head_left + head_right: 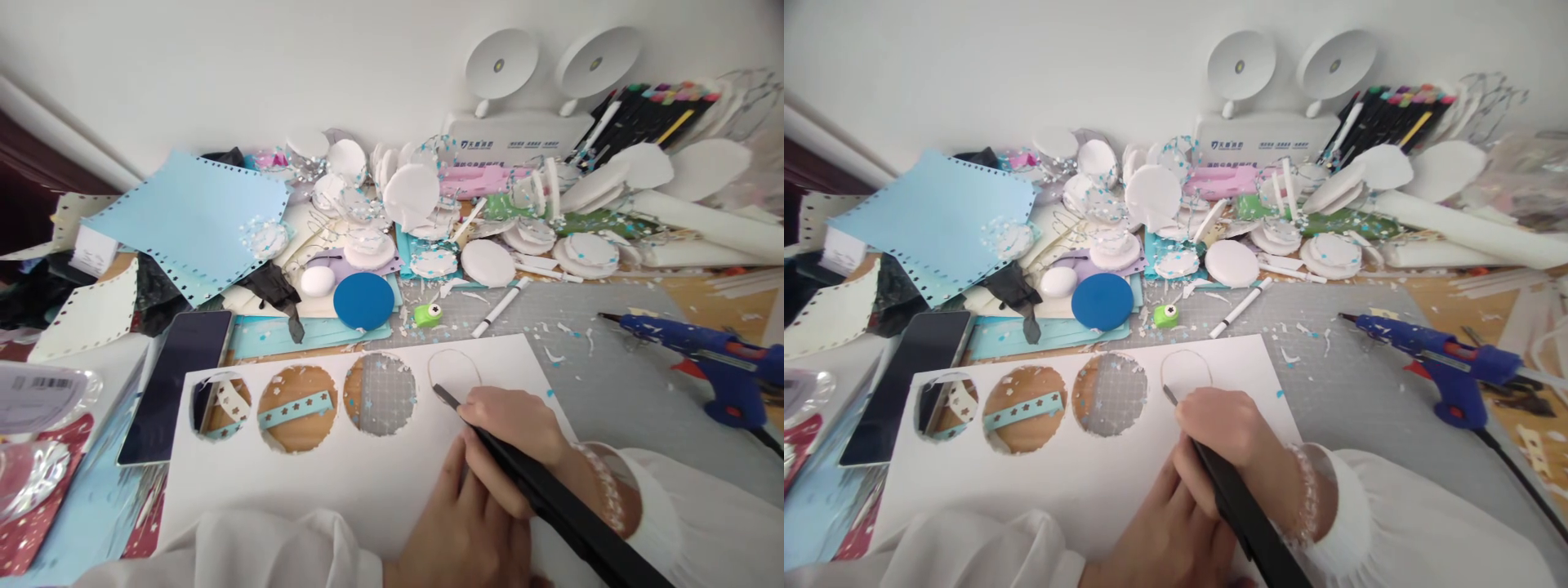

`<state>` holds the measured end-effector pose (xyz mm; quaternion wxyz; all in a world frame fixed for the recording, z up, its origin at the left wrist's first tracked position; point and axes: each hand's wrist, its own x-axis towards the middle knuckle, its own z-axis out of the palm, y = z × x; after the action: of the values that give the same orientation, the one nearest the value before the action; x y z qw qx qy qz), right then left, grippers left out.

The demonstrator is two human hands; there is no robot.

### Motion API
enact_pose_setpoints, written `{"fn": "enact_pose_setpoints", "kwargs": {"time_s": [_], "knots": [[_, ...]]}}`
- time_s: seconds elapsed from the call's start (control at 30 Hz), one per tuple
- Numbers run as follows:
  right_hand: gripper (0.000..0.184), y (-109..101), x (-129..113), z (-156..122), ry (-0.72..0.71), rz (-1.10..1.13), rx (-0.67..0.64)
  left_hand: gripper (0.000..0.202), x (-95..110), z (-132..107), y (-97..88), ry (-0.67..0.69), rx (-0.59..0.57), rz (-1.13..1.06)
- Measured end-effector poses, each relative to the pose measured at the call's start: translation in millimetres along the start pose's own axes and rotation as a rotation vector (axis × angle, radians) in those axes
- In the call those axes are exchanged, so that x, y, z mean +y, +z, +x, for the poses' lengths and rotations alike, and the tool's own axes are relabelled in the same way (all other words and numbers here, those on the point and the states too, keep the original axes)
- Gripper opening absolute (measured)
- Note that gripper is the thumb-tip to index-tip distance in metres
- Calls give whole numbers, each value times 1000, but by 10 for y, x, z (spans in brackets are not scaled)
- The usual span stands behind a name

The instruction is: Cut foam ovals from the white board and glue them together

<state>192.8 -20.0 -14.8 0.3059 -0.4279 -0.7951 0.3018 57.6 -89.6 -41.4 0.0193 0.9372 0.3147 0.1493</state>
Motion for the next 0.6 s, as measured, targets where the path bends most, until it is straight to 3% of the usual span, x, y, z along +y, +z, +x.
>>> {"fn": "enact_pose_setpoints", "kwargs": {"time_s": [0.1, 0.37, 0.6], "knots": [[29, -17, -3, -4, -145, -137, 9, 57, 0, 0, 14, -22, 65, 9], [10, -62, -47, 11, -63, -115, 4, 55, -18, 8, 13, 2, 75, 42], [7, -25, -27, -51, -109, -178, 139, 58, -10, 1, 1, 35, 11, 50]]}}
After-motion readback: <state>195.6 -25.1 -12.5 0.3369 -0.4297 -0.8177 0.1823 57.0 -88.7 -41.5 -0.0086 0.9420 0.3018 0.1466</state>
